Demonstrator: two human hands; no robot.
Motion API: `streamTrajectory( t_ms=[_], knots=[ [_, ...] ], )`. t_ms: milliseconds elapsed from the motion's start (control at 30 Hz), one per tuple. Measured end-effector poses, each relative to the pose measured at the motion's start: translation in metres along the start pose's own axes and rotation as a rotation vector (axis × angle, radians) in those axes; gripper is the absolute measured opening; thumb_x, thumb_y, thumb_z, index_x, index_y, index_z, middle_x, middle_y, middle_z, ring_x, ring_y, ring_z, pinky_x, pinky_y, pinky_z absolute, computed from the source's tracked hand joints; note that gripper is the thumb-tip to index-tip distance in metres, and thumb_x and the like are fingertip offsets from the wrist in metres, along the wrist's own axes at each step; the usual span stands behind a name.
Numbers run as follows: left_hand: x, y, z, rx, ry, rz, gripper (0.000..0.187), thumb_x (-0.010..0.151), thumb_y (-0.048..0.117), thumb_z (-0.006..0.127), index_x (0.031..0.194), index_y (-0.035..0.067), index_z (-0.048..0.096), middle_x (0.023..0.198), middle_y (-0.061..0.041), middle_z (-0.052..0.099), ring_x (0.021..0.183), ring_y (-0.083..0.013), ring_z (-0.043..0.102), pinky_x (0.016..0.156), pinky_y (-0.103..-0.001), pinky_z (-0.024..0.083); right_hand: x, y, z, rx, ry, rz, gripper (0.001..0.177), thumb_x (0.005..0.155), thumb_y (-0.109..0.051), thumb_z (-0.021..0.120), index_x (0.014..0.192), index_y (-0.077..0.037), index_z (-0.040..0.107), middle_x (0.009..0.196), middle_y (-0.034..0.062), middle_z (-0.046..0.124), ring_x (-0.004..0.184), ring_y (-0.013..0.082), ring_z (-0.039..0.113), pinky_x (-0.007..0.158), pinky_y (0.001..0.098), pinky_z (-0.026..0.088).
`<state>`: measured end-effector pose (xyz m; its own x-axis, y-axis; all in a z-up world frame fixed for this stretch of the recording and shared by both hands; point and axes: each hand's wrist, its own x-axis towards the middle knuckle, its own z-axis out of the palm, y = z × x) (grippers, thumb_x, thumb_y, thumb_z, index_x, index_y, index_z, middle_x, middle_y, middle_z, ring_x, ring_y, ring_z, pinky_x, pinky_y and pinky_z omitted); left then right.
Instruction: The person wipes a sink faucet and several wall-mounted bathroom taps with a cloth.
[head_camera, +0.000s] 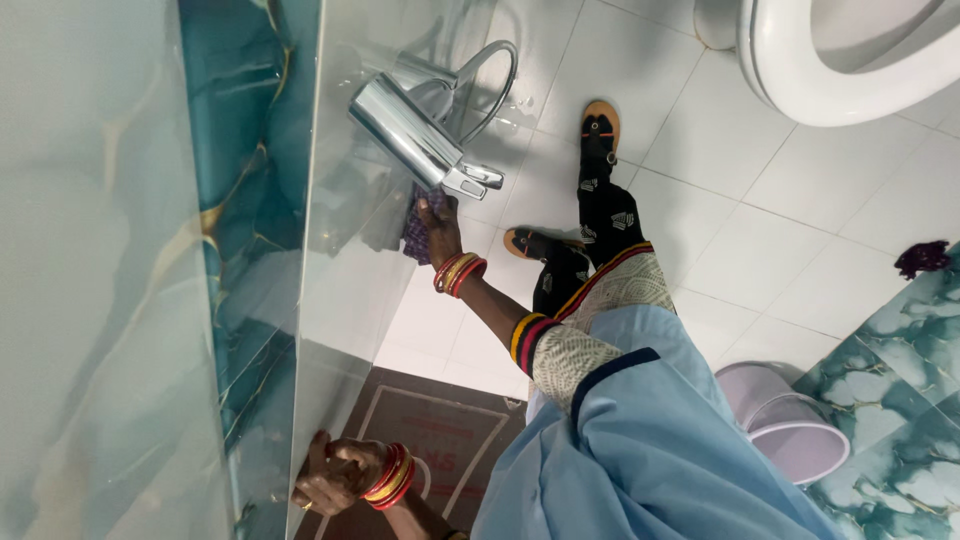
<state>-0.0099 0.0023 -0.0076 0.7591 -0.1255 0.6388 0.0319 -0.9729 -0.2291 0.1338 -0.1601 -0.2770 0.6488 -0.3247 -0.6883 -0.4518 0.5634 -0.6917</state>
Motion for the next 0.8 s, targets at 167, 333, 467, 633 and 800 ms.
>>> streamTrajectory(
  t_ms=[167, 333, 467, 633, 800],
  knots=[
    [-0.004, -0.002, 0.0, 0.034, -0.005, -0.068, 0.055, 0.113, 0.045, 0.048, 0.08, 0.008, 0.072, 0.072, -0.003, 0.068, 0.065, -0.0194, 0.046, 0.081, -0.039, 0.043, -0.008, 0.007, -0.044, -0.058, -0.246, 0.042, 0.056, 0.099, -0.047, 0.06, 0.135, -0.004, 0.054, 0.118, 0.0074, 0.051, 0.11, 0.0218, 0.053, 0.102, 0.0347, 0.041],
    [0.0, -0.006, 0.003, -0.043, -0.002, -0.064, 0.06, 0.113, 0.046, 0.049, 0.067, 0.009, 0.06, 0.072, -0.002, 0.074, 0.06, -0.0151, 0.044, 0.076, -0.037, 0.041, 0.006, -0.009, -0.107, -0.357, 0.251, 0.523, 0.046, 0.1, -0.041, 0.061, 0.126, -0.003, 0.055, 0.11, 0.0166, 0.063, 0.103, 0.0315, 0.063, 0.093, 0.0396, 0.049],
    [-0.004, -0.002, 0.002, 0.027, 0.003, -0.076, 0.06, 0.115, 0.048, 0.048, 0.075, 0.008, 0.068, 0.073, -0.001, 0.071, 0.064, -0.0181, 0.047, 0.08, -0.038, 0.044, 0.047, -0.033, -0.138, -0.675, 0.328, 0.039, 0.039, 0.097, -0.034, 0.062, 0.124, -0.006, 0.059, 0.111, 0.0239, 0.065, 0.096, 0.0367, 0.068, 0.085, 0.0434, 0.056],
    [0.003, 0.004, 0.002, -0.006, -0.009, -0.071, 0.06, 0.115, 0.048, 0.045, 0.076, 0.007, 0.062, 0.074, -0.002, 0.073, 0.062, -0.0172, 0.043, 0.081, -0.039, 0.043, 0.122, -0.06, -0.113, -1.504, -0.364, -0.617, 0.027, 0.101, -0.024, 0.058, 0.127, -0.025, 0.064, 0.123, 0.0014, 0.063, 0.118, 0.025, 0.064, 0.116, 0.0455, 0.049],
    [0.007, 0.008, 0.003, 0.031, 0.003, -0.058, 0.057, 0.114, 0.049, 0.043, 0.084, 0.009, 0.07, 0.07, -0.004, 0.066, 0.063, -0.0204, 0.046, 0.075, -0.039, 0.043, 0.134, -0.054, -0.078, -1.619, -0.492, -0.521, 0.033, 0.095, -0.024, 0.061, 0.128, -0.021, 0.063, 0.126, 0.0034, 0.062, 0.12, 0.0278, 0.063, 0.11, 0.0444, 0.05]
  ],
)
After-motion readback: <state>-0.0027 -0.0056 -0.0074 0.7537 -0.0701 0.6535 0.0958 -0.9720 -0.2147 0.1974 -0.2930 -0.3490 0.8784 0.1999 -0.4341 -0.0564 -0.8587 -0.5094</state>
